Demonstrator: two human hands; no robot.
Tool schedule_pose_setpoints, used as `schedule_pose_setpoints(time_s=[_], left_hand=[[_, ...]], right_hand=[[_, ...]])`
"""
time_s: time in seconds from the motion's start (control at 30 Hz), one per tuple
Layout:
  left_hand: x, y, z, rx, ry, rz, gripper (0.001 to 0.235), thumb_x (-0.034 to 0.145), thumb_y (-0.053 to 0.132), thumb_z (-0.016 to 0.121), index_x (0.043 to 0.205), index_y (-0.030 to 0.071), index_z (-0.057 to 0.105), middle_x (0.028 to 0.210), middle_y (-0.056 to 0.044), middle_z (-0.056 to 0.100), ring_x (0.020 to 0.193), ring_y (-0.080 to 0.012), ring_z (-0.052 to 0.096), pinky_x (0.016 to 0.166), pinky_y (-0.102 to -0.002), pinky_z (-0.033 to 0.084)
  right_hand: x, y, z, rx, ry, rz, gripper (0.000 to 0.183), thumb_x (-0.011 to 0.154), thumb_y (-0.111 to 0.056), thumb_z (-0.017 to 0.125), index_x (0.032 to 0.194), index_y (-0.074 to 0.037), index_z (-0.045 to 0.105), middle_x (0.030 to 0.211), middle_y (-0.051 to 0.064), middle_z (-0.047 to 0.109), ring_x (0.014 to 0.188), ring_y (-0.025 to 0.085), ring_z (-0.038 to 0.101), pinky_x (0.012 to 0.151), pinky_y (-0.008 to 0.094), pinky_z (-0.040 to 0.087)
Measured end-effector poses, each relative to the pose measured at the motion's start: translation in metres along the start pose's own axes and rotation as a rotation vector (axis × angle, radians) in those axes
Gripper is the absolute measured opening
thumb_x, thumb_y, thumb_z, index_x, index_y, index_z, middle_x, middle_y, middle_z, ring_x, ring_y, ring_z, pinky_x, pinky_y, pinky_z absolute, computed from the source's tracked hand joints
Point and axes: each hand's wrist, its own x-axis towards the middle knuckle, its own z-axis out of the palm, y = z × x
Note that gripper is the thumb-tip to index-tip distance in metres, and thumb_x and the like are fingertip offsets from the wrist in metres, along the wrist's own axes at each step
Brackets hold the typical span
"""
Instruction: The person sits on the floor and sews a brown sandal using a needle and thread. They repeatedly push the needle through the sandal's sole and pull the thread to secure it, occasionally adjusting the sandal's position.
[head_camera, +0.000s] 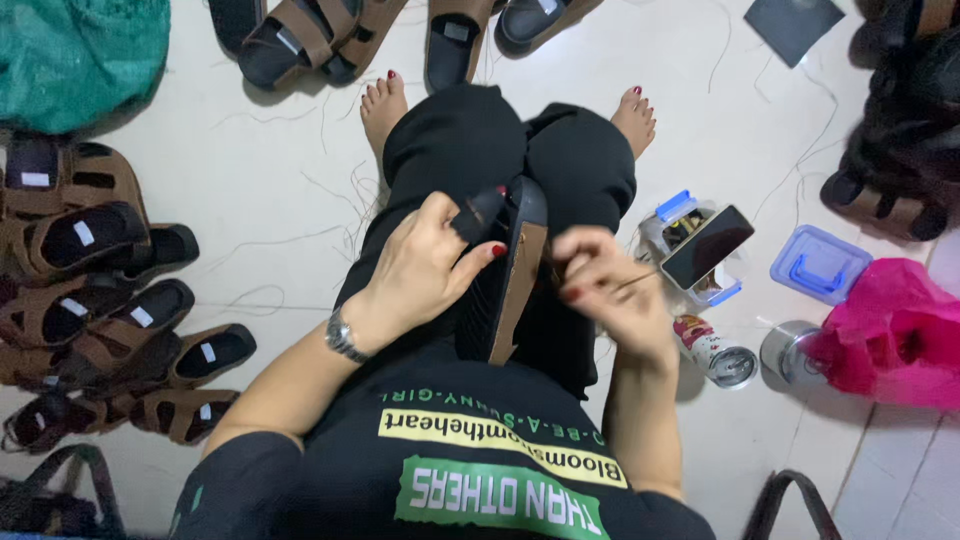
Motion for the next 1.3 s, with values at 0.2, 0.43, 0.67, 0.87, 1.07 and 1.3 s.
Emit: schedule_pose_setpoints(time_s=[0.2, 0.43, 0.67, 0.87, 1.07, 1.3], left_hand=[[-0.011, 0.013, 0.011, 0.018, -0.038, 0.036, 0.051, 0.098, 0.031, 0.062, 0.054, 0.007, 0.054, 0.064, -0.01, 0.045, 0.051, -0.0353, 0.057, 0.049, -0.045, 0.044], [-0.047, 0.003, -0.013, -0.181, -0.154, -0.078, 0.045, 0.092, 0.019, 0.067, 0.052, 0.008, 0.05, 0.058, -0.005, 0.046, 0.054, -0.0336, 0.059, 0.048, -0.036, 0.047], [-0.029, -0.103, -0.063, 0.127, -0.128, -0.753, 0.06, 0.09, 0.041, 0.08, 0.111, -0.012, 0.061, 0.111, -0.034, 0.056, 0.112, -0.054, 0.056, 0.092, -0.055, 0.041], [0.034, -0.02, -0.036, 0.011, -0.299, -0.022, 0.074, 0.065, 0.07, 0.089, 0.084, 0.0, 0.073, 0.161, -0.027, 0.018, 0.149, -0.0509, 0.018, 0.122, -0.066, 0.023], [0.036, -0.019, -0.018, 0.13, -0.32, 0.088, 0.072, 0.063, 0.076, 0.09, 0.064, 0.008, 0.068, 0.165, -0.021, 0.014, 0.151, -0.0515, 0.01, 0.119, -0.068, 0.03], [0.035, -0.024, -0.004, 0.13, -0.205, 0.152, 0.081, 0.061, 0.087, 0.086, 0.061, 0.009, 0.064, 0.165, -0.019, 0.022, 0.151, -0.0512, 0.015, 0.113, -0.065, 0.033]], right_hand=[[0.045, 0.004, 0.002, 0.525, 0.218, -0.068, 0.016, 0.1, -0.012, 0.055, 0.088, -0.006, 0.046, 0.055, 0.004, 0.042, 0.035, 0.007, 0.037, 0.034, 0.02, 0.034], [0.037, 0.041, -0.06, 0.654, 0.325, 0.289, 0.01, 0.104, -0.009, 0.05, 0.107, -0.018, 0.051, 0.062, -0.005, 0.032, 0.042, -0.002, 0.029, 0.037, 0.012, 0.025], [0.028, -0.056, -0.041, -1.172, -0.107, 0.069, 0.035, 0.093, 0.004, 0.06, 0.125, -0.007, 0.064, 0.09, 0.02, 0.065, 0.075, 0.043, 0.065, 0.069, 0.048, 0.052], [0.039, -0.059, -0.029, -1.525, -0.509, -0.035, 0.058, 0.098, -0.012, 0.06, 0.151, -0.034, 0.048, 0.081, -0.001, 0.05, 0.061, 0.019, 0.051, 0.041, 0.038, 0.038], [0.052, -0.075, -0.024, -1.57, -0.573, -0.009, 0.058, 0.093, -0.016, 0.061, 0.147, -0.037, 0.054, 0.077, -0.003, 0.052, 0.062, 0.019, 0.058, 0.042, 0.039, 0.041], [0.068, -0.095, 0.002, -1.758, -0.689, 0.152, 0.064, 0.081, -0.019, 0.058, 0.142, -0.039, 0.06, 0.081, 0.002, 0.063, 0.048, 0.025, 0.066, 0.034, 0.042, 0.043]])
